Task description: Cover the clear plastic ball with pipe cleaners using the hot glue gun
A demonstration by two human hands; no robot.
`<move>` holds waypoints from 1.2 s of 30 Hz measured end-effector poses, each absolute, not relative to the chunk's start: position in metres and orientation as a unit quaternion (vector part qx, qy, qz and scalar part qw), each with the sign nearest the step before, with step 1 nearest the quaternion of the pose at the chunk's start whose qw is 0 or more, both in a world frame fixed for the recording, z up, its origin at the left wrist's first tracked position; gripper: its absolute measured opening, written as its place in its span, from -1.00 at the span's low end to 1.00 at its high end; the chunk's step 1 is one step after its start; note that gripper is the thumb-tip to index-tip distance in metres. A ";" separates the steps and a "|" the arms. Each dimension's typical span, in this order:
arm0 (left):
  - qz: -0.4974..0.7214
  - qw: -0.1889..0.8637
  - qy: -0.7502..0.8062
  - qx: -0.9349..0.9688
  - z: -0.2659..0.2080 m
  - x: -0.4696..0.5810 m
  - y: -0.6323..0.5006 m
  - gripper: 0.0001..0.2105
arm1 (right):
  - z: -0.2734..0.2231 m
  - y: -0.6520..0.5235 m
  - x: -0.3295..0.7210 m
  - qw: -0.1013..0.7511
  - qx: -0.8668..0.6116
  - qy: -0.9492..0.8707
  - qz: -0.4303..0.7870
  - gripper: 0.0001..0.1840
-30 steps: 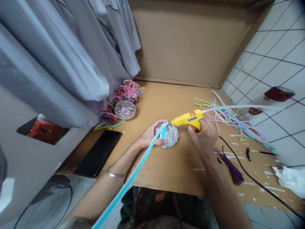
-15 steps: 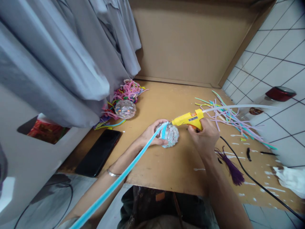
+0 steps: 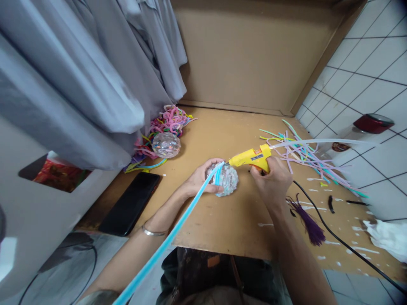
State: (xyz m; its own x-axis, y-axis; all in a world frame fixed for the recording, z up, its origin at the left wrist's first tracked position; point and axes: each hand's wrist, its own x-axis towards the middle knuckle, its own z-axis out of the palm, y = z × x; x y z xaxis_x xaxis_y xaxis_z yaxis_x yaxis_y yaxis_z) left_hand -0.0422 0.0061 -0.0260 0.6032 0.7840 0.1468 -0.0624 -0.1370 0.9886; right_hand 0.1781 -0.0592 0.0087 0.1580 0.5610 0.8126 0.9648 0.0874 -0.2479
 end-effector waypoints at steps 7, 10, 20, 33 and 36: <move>0.351 0.608 0.277 0.657 -0.024 -0.041 0.005 -0.17 | 0.008 -0.059 0.179 0.424 -0.631 -0.603 -0.240 -0.85; 0.352 0.602 0.275 0.661 -0.025 -0.042 0.005 -0.19 | 0.008 -0.060 0.179 0.426 -0.632 -0.604 -0.234 -0.87; 0.354 0.598 0.268 0.667 -0.027 -0.043 0.007 -0.18 | 0.009 -0.060 0.179 0.425 -0.625 -0.612 -0.232 -0.81; 0.355 0.592 0.274 0.670 -0.025 -0.042 0.006 -0.18 | 0.009 -0.060 0.178 0.433 -0.620 -0.610 -0.236 -0.81; 0.355 0.587 0.270 0.676 -0.028 -0.042 0.007 -0.18 | 0.009 -0.060 0.178 0.432 -0.620 -0.613 -0.231 -0.81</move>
State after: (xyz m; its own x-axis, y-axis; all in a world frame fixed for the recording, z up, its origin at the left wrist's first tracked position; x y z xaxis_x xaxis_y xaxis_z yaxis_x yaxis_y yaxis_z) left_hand -0.0420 0.0073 -0.0281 0.6014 0.7821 0.1630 -0.0516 -0.1656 0.9849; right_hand 0.1784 -0.0600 0.0089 0.1416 0.5602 0.8162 0.9599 0.1239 -0.2515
